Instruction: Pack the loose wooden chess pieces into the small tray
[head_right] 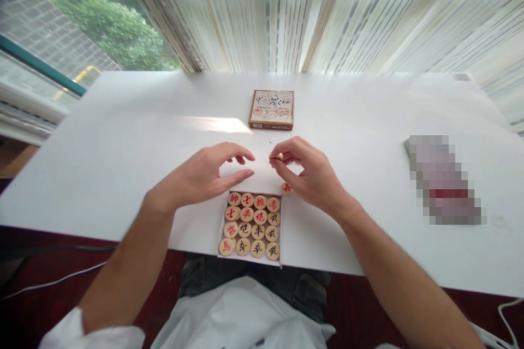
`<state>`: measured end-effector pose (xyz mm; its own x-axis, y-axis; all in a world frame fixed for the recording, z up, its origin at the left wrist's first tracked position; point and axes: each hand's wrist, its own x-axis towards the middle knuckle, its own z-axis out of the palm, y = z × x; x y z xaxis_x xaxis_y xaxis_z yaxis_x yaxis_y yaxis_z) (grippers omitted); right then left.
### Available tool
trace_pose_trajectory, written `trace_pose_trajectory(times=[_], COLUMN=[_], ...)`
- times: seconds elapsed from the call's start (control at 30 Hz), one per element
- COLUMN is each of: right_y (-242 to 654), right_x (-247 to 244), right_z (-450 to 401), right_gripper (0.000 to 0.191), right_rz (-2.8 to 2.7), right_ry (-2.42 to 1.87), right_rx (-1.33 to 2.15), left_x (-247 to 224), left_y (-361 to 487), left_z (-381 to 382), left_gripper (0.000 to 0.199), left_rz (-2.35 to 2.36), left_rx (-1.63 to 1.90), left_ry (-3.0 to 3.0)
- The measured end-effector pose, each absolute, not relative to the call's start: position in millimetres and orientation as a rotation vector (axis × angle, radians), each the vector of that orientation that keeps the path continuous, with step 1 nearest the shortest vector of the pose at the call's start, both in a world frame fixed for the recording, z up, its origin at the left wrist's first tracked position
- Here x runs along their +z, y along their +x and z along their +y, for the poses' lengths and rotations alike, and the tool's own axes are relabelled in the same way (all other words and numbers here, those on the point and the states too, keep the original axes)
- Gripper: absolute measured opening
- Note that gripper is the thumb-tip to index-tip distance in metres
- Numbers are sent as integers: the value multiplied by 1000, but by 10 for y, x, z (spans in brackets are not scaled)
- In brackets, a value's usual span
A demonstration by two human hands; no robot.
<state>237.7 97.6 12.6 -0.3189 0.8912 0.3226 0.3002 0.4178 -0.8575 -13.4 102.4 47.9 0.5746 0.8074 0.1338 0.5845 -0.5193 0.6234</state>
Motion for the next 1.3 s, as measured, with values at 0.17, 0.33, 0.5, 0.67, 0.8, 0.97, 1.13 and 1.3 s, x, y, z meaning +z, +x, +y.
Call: trace_pose_trajectory(times=[0.17, 0.33, 0.5, 0.67, 0.8, 0.97, 1.13, 1.3], right_y=[2374, 2386, 2396, 2386, 2339, 2204, 2078, 2027], right_x=[119, 189, 398, 458, 351, 204, 94, 42], right_z=[981, 1029, 897, 441, 59, -205, -262, -254], right_gripper=[7, 10, 9, 7, 15, 14, 19, 22], right_rz=[-1886, -1848, -1858, -1865, -1711, -1500, -1334, -1292], right_ry=[-1038, -1079, -1120, -1174, -1199, -1199, -1149, -1152], right_rx=[764, 725, 691, 660, 797, 1007, 1149, 1190], left_x=[331, 36, -41, -57, -92, -111, -108, -111], left_y=[-248, -312, -306, -315, -332, -350, -356, -355], left_z=[536, 178, 111, 134, 129, 125, 125, 126], left_gripper=[34, 52, 43, 40, 38, 34, 30, 27], left_rz=[1135, 1182, 1141, 1121, 1135, 1125, 1133, 1134], left_rx=[774, 871, 825, 818, 840, 858, 879, 901], left_ry=[2209, 2035, 2092, 2103, 2101, 2103, 2106, 2100])
